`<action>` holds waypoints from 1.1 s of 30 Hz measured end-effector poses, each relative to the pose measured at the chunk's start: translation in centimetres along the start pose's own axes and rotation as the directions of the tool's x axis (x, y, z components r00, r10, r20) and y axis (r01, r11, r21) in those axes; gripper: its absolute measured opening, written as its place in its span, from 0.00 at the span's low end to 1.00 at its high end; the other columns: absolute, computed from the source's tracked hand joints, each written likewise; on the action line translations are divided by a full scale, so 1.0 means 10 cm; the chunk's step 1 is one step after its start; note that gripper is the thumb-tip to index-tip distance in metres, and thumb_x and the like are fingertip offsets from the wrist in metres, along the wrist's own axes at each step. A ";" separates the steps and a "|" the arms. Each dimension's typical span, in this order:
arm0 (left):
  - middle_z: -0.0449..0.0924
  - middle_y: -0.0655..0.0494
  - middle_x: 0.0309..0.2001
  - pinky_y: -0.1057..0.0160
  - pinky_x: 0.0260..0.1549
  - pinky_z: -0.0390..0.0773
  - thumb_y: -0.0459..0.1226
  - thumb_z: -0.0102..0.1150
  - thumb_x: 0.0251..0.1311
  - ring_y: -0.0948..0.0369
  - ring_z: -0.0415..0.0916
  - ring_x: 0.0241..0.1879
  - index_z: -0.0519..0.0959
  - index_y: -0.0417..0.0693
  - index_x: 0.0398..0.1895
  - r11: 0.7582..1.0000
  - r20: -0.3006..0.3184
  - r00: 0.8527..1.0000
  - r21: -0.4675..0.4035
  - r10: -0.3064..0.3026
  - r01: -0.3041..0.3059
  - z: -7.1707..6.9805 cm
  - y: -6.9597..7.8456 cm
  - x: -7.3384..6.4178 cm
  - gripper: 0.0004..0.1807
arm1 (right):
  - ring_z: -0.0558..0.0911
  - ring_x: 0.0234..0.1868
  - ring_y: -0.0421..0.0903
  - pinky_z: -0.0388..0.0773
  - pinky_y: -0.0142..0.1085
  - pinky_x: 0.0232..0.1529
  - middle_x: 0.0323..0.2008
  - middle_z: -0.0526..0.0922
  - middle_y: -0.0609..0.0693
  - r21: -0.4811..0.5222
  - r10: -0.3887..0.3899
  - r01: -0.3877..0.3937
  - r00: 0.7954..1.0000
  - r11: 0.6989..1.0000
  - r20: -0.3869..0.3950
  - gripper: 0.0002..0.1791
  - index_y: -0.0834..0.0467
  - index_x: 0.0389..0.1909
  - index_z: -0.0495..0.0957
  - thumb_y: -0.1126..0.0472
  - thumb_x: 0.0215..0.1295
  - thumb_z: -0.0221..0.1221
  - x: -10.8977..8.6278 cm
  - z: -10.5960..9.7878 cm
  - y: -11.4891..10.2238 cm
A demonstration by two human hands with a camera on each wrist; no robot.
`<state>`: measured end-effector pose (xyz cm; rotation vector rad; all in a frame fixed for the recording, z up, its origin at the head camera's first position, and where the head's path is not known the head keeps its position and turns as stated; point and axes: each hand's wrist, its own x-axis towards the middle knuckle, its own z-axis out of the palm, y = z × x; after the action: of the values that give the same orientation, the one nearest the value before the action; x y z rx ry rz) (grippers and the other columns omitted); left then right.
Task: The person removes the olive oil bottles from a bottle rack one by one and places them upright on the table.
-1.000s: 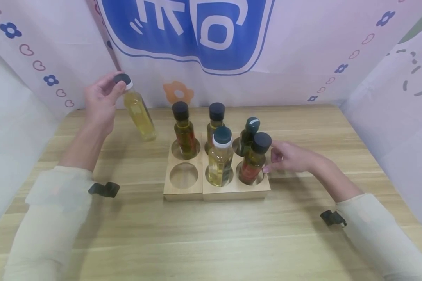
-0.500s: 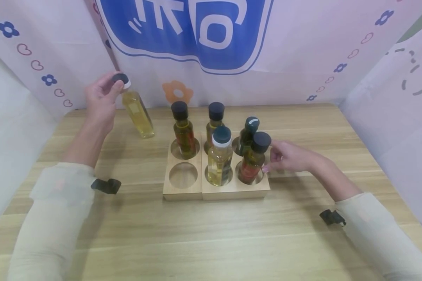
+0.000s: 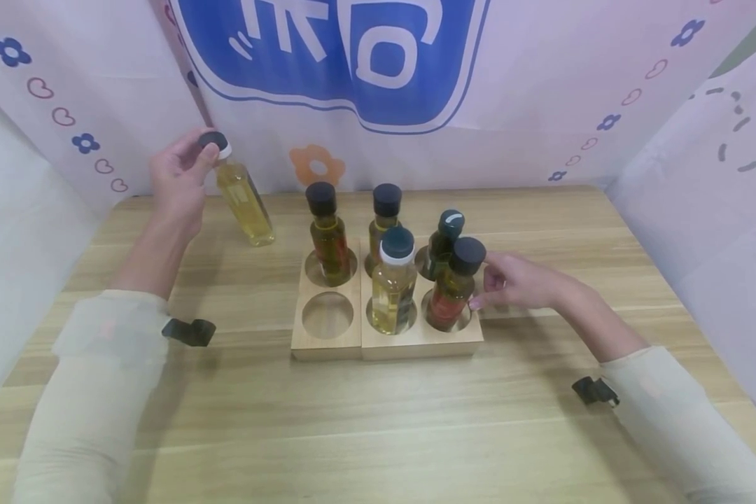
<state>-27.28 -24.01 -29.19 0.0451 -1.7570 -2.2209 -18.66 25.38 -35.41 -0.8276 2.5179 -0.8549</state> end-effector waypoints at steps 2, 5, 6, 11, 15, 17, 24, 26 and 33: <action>0.86 0.58 0.46 0.75 0.53 0.79 0.28 0.63 0.68 0.64 0.80 0.49 0.86 0.43 0.51 1.000 0.001 1.000 -0.003 0.006 -0.006 0.00 -0.01 0.00 0.12 | 0.76 0.23 0.45 0.78 0.36 0.27 0.22 0.77 0.47 -0.004 0.001 -0.001 1.000 1.000 -0.002 0.32 0.61 0.59 0.74 0.54 0.58 0.76 0.00 0.00 0.00; 0.86 0.57 0.46 0.75 0.53 0.79 0.28 0.63 0.67 0.63 0.80 0.50 0.86 0.43 0.51 1.000 0.001 1.000 -0.004 0.007 -0.007 0.01 -0.02 0.01 0.12 | 0.76 0.23 0.45 0.77 0.36 0.27 0.22 0.77 0.47 -0.010 0.001 -0.001 1.000 1.000 -0.006 0.33 0.60 0.59 0.74 0.54 0.58 0.76 -0.01 0.01 0.01; 0.86 0.57 0.47 0.75 0.53 0.79 0.28 0.63 0.67 0.63 0.80 0.50 0.86 0.44 0.50 1.000 0.000 1.000 -0.004 0.004 -0.004 0.01 -0.02 0.01 0.11 | 0.76 0.23 0.45 0.77 0.37 0.27 0.21 0.77 0.46 -0.011 0.002 -0.002 1.000 1.000 -0.006 0.33 0.61 0.60 0.74 0.54 0.58 0.76 -0.01 0.01 0.01; 0.85 0.57 0.49 0.74 0.54 0.79 0.28 0.63 0.67 0.63 0.79 0.51 0.86 0.45 0.51 1.000 0.005 1.000 0.009 -0.012 0.012 0.03 -0.01 0.03 0.12 | 0.76 0.23 0.44 0.78 0.36 0.27 0.21 0.77 0.46 -0.011 -0.010 0.010 1.000 1.000 -0.006 0.35 0.62 0.62 0.73 0.54 0.58 0.76 -0.01 0.01 0.02; 0.84 0.56 0.48 0.75 0.52 0.80 0.28 0.62 0.68 0.63 0.79 0.51 0.83 0.40 0.56 0.999 0.020 0.999 0.025 -0.031 0.030 0.03 0.01 0.03 0.15 | 0.76 0.22 0.44 0.77 0.35 0.26 0.21 0.77 0.46 -0.010 -0.038 0.038 0.999 0.999 -0.006 0.36 0.62 0.64 0.71 0.56 0.58 0.75 0.00 0.01 0.03; 0.84 0.57 0.49 0.76 0.52 0.80 0.28 0.62 0.69 0.63 0.78 0.51 0.81 0.39 0.60 0.999 0.026 0.999 0.033 -0.043 0.042 0.03 0.02 0.04 0.17 | 0.76 0.22 0.44 0.77 0.35 0.26 0.21 0.77 0.46 -0.006 -0.045 0.045 0.999 0.999 -0.003 0.37 0.62 0.65 0.71 0.57 0.58 0.75 0.00 0.01 0.04; 0.83 0.57 0.51 0.77 0.52 0.79 0.29 0.61 0.70 0.63 0.78 0.54 0.77 0.38 0.65 0.996 0.037 0.998 0.070 -0.058 0.055 0.03 0.03 0.04 0.21 | 0.77 0.23 0.44 0.78 0.36 0.26 0.21 0.78 0.46 -0.009 -0.029 0.029 1.000 1.000 0.008 0.38 0.62 0.66 0.70 0.57 0.59 0.75 0.01 -0.01 0.04; 0.82 0.57 0.53 0.78 0.52 0.78 0.29 0.60 0.71 0.63 0.77 0.55 0.76 0.38 0.66 0.995 0.040 0.997 0.086 -0.060 0.057 0.03 0.03 0.05 0.22 | 0.77 0.23 0.44 0.78 0.36 0.27 0.21 0.78 0.46 -0.005 -0.025 0.025 1.000 1.000 0.009 0.37 0.62 0.66 0.70 0.56 0.59 0.75 0.01 -0.01 0.04; 0.77 0.53 0.65 0.77 0.57 0.76 0.31 0.58 0.72 0.62 0.75 0.63 0.73 0.40 0.70 0.991 0.053 0.995 0.110 -0.084 0.078 0.03 0.05 0.05 0.24 | 0.78 0.23 0.45 0.80 0.37 0.27 0.22 0.79 0.46 0.003 -0.017 0.017 1.000 1.000 0.008 0.38 0.62 0.66 0.70 0.56 0.59 0.75 0.00 0.00 0.04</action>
<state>-27.69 -23.97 -28.60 0.0788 -1.9377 -2.2016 -18.84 25.63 -35.63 -0.8510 2.5054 -0.8588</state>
